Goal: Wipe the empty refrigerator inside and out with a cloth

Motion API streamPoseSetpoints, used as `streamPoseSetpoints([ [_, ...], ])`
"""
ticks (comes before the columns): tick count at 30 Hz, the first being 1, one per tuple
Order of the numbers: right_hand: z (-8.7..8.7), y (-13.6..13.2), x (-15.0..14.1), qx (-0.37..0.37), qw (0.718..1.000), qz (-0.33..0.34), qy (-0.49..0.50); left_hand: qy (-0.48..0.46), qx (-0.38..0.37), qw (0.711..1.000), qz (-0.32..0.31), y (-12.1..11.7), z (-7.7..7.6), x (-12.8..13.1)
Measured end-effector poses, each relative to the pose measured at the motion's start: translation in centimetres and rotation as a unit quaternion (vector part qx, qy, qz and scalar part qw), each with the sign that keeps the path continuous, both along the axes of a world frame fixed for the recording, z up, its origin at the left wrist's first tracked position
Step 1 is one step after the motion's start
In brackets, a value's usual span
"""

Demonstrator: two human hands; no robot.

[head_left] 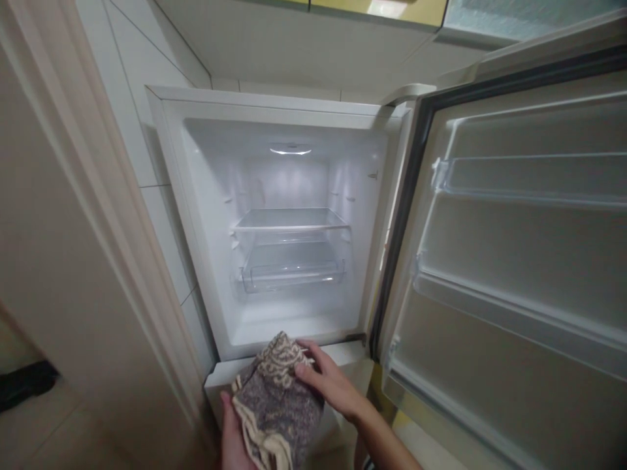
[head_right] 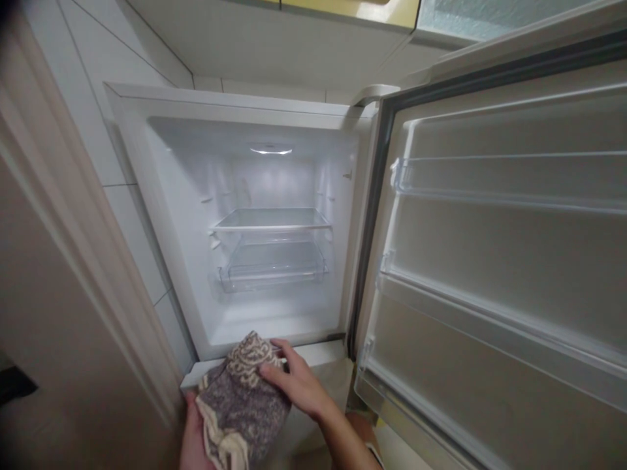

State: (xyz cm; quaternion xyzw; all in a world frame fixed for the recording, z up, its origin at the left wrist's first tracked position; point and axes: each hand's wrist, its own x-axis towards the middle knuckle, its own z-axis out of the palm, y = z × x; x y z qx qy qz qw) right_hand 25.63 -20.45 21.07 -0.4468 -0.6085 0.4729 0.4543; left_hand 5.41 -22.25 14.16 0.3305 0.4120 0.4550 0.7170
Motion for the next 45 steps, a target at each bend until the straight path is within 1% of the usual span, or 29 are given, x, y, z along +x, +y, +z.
streamPoseSetpoints([
  [1,-0.7,-0.9,0.4,-0.012,1.000,0.000,0.014,-0.028,-0.031,0.999,0.014,0.1,0.0,0.5],
  [2,-1.3,-1.6,1.0,-0.017,0.999,-0.017,0.024,-0.051,-0.061,0.996,0.029,0.1,-0.1,1.0],
  [4,-2.3,-2.4,2.2,-0.021,0.997,-0.076,0.028,-0.086,-0.123,0.988,0.046,-0.1,-0.2,2.1],
  [5,-2.8,-2.6,2.8,-0.024,0.993,-0.111,0.024,-0.094,-0.142,0.984,0.047,-0.3,-0.3,2.6],
  [7,-3.7,-2.9,4.0,-0.036,0.986,-0.164,0.025,-0.087,-0.136,0.985,0.056,-0.6,-0.6,3.7],
  [9,-4.3,-3.2,4.9,-0.065,0.981,-0.177,0.048,-0.065,-0.093,0.990,0.087,-0.8,-0.9,4.6],
  [10,-4.5,-3.4,5.2,-0.087,0.980,-0.167,0.062,-0.049,-0.056,0.992,0.103,-0.9,-1.0,4.8],
  [12,-4.4,-4.0,5.5,-0.137,0.980,-0.115,0.082,-0.005,0.019,0.993,0.117,-0.7,-1.1,4.7],
  [15,-3.8,-5.0,5.3,-0.209,0.971,-0.060,0.099,0.089,0.113,0.985,0.096,-0.3,-1.0,3.4],
  [17,-3.5,-5.5,5.0,-0.242,0.962,-0.058,0.115,0.161,0.164,0.970,0.081,0.1,-0.7,1.9],
  [20,-3.6,-5.7,4.4,-0.250,0.959,-0.059,0.121,0.241,0.229,0.942,0.045,0.7,-0.3,-0.4],
  [21,-3.7,-5.6,4.3,-0.247,0.960,-0.056,0.115,0.245,0.240,0.939,0.018,0.8,-0.2,-1.0],
  [23,-3.8,-5.3,4.1,-0.249,0.964,-0.035,0.087,0.229,0.239,0.942,-0.061,1.1,-0.1,-1.9],
  [25,-3.4,-5.0,4.1,-0.242,0.969,0.013,0.050,0.220,0.232,0.938,-0.137,1.2,0.1,-1.9],
  [27,-2.8,-4.6,4.3,-0.211,0.974,0.078,0.033,0.235,0.233,0.925,-0.188,1.4,0.2,-1.3],
  [29,-2.3,-4.5,4.6,-0.181,0.974,0.123,0.056,0.238,0.223,0.927,-0.187,1.4,0.2,-0.3],
  [31,-2.4,-4.5,5.0,-0.187,0.970,0.123,0.090,0.223,0.197,0.943,-0.147,1.6,-0.4,0.5],
  [32,-2.7,-4.6,5.2,-0.203,0.968,0.100,0.105,0.218,0.191,0.949,-0.122,1.8,-1.0,0.8],
  [33,-3.0,-4.7,5.4,-0.220,0.967,0.059,0.117,0.222,0.194,0.950,-0.105,2.2,-1.6,0.8],
  [34,-3.4,-4.8,5.4,-0.232,0.965,0.004,0.125,0.234,0.206,0.945,-0.093,2.7,-2.3,0.8],
  [35,-3.6,-4.8,5.4,-0.233,0.962,-0.060,0.127,0.254,0.224,0.937,-0.084,3.5,-3.0,0.6],
  [37,-3.4,-4.2,5.0,-0.188,0.961,-0.178,0.102,0.314,0.277,0.907,-0.051,5.7,-4.2,0.0],
  [39,-2.2,-2.8,4.1,-0.091,0.964,-0.250,0.020,0.386,0.334,0.860,0.006,8.5,-4.7,-0.8],
  [40,-1.4,-1.7,3.5,-0.035,0.959,-0.278,-0.040,0.416,0.358,0.835,0.034,10.0,-4.7,-1.2],
  [41,-0.5,-0.3,2.8,0.015,0.947,-0.303,-0.104,0.441,0.378,0.812,0.057,11.5,-4.6,-1.6],
  [42,0.2,1.2,2.1,0.050,0.932,-0.317,-0.167,0.460,0.393,0.793,0.074,12.9,-4.3,-2.0],
  [43,0.7,2.9,1.5,0.066,0.920,-0.312,-0.227,0.474,0.405,0.778,0.087,14.2,-4.1,-2.5],
  [44,0.8,4.5,0.9,0.067,0.915,-0.283,-0.279,0.484,0.414,0.765,0.095,15.3,-3.9,-2.9],
  [45,0.7,6.2,0.3,0.060,0.913,-0.240,-0.324,0.493,0.422,0.754,0.100,16.2,-3.8,-3.4],
])
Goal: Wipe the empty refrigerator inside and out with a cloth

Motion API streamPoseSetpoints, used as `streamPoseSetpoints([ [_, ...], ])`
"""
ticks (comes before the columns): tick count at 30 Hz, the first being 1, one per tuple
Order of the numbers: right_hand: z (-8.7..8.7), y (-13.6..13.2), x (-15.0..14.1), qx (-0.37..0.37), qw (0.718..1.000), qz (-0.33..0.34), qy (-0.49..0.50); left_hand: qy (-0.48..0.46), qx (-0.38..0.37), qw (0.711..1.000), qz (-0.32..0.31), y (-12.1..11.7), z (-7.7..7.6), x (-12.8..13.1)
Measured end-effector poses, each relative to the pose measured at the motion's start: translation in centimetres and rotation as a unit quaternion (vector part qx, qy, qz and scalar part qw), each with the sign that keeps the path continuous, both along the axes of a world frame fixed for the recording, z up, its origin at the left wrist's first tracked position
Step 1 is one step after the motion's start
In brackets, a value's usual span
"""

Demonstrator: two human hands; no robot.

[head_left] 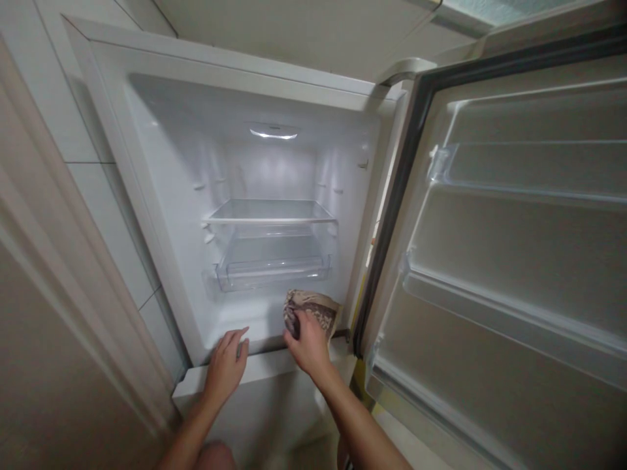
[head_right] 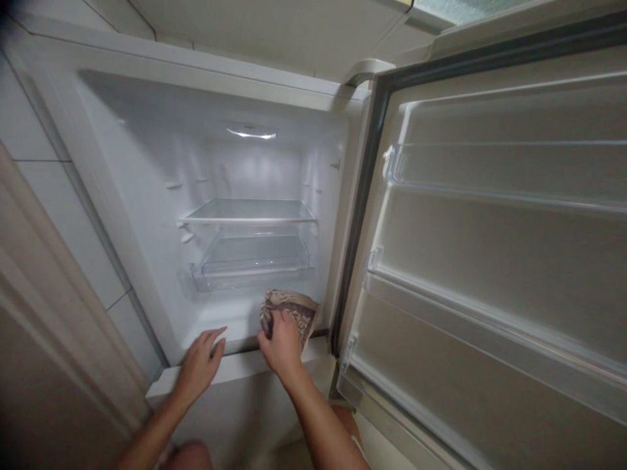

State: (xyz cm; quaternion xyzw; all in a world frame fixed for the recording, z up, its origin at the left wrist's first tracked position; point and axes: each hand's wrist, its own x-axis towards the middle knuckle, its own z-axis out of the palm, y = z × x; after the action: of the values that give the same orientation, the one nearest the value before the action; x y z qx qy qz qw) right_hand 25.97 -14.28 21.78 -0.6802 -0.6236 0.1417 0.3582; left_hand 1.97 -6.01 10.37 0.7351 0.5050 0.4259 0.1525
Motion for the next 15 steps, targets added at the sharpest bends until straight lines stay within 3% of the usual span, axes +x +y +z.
streamPoseSetpoints([
  [2,-1.1,2.9,-0.7,-0.056,0.994,0.062,-0.065,0.044,0.035,0.998,-0.001,1.4,-0.4,-1.3],
  [4,-2.9,5.2,-1.0,-0.089,0.987,0.076,-0.109,0.132,0.112,0.985,-0.024,2.5,-1.5,-2.7],
  [8,-6.0,9.6,-0.7,-0.121,0.980,0.061,-0.147,0.311,0.282,0.906,-0.057,3.4,-3.7,-5.0],
  [10,-6.1,12.3,-0.1,-0.118,0.987,0.033,-0.109,0.341,0.297,0.891,-0.052,3.4,-4.1,-5.4],
  [15,-4.0,19.0,1.4,-0.072,0.991,-0.046,0.106,0.359,0.276,0.890,-0.047,2.7,-3.3,-5.2],
])
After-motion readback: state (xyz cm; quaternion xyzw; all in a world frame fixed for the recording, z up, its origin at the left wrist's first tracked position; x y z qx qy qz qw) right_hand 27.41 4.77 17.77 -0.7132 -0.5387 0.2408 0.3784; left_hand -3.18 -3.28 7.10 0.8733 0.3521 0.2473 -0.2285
